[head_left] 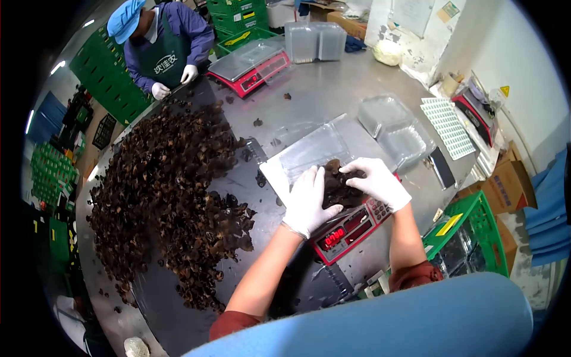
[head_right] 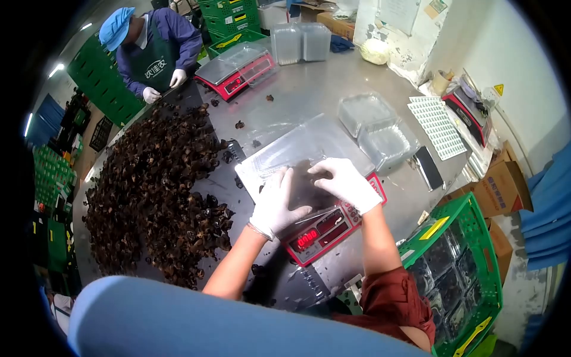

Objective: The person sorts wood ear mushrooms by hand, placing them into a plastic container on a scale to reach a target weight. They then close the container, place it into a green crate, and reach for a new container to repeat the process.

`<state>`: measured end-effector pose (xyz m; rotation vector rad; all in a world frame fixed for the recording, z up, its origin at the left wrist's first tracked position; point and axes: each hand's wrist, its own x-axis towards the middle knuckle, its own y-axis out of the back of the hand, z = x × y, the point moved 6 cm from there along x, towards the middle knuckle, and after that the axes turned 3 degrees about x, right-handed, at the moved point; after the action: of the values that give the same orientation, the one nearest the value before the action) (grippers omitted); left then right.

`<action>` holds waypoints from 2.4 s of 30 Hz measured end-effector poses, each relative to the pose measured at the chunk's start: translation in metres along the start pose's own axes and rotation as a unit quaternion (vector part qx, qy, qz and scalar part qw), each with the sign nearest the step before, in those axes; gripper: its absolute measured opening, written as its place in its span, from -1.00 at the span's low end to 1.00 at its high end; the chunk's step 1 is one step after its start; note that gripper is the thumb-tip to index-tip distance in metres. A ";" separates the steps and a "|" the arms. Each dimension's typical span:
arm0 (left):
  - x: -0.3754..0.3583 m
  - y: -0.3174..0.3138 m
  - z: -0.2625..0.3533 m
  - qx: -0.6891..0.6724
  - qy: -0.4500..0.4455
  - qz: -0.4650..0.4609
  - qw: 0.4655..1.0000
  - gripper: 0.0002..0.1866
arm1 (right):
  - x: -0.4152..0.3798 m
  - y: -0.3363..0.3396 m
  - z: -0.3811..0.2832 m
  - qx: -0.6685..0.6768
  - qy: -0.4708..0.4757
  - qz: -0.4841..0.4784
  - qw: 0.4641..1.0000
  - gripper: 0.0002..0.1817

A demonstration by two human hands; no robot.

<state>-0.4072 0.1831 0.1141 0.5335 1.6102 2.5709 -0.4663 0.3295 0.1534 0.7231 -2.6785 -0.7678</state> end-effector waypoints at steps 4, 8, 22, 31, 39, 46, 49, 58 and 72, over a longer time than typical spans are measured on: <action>0.000 -0.002 0.000 -0.006 0.000 0.009 1.000 0.02 | -0.003 -0.004 -0.009 0.018 0.033 0.009 0.999 -0.73; -0.001 -0.003 0.000 0.010 -0.007 0.022 1.000 0.01 | 0.001 -0.025 -0.014 -0.063 0.110 0.003 0.992 -0.79; -0.045 0.029 -0.003 -0.135 0.004 0.189 0.973 -0.05 | -0.002 -0.013 -0.080 0.207 0.098 0.037 0.973 -0.85; -0.162 -0.069 -0.051 -0.166 0.147 0.229 0.948 -0.37 | -0.027 -0.188 -0.126 0.055 0.237 -0.251 0.937 -0.54; -0.082 0.031 -0.014 -0.066 0.070 0.156 0.983 -0.24 | -0.002 -0.006 -0.065 0.176 0.050 0.107 0.977 -0.77; -0.046 0.009 0.004 0.073 0.003 0.084 0.994 -0.20 | -0.016 0.028 -0.012 0.175 -0.001 0.150 0.973 -0.72; -0.046 0.010 0.005 0.043 0.017 0.058 0.997 -0.25 | -0.010 0.028 -0.006 0.148 -0.005 0.137 0.980 -0.71; -0.062 0.042 -0.019 -0.119 0.079 0.214 0.966 -0.38 | 0.018 0.013 -0.006 0.028 0.011 0.106 0.994 -0.66; -0.058 0.008 -0.026 -0.047 0.110 0.158 0.980 -0.39 | 0.063 0.006 0.064 0.299 -0.023 0.203 0.932 -0.64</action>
<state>-0.3603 0.1437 0.0963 0.5559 1.5648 3.0186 -0.5455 0.3274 0.1105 0.2322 -2.9674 0.1516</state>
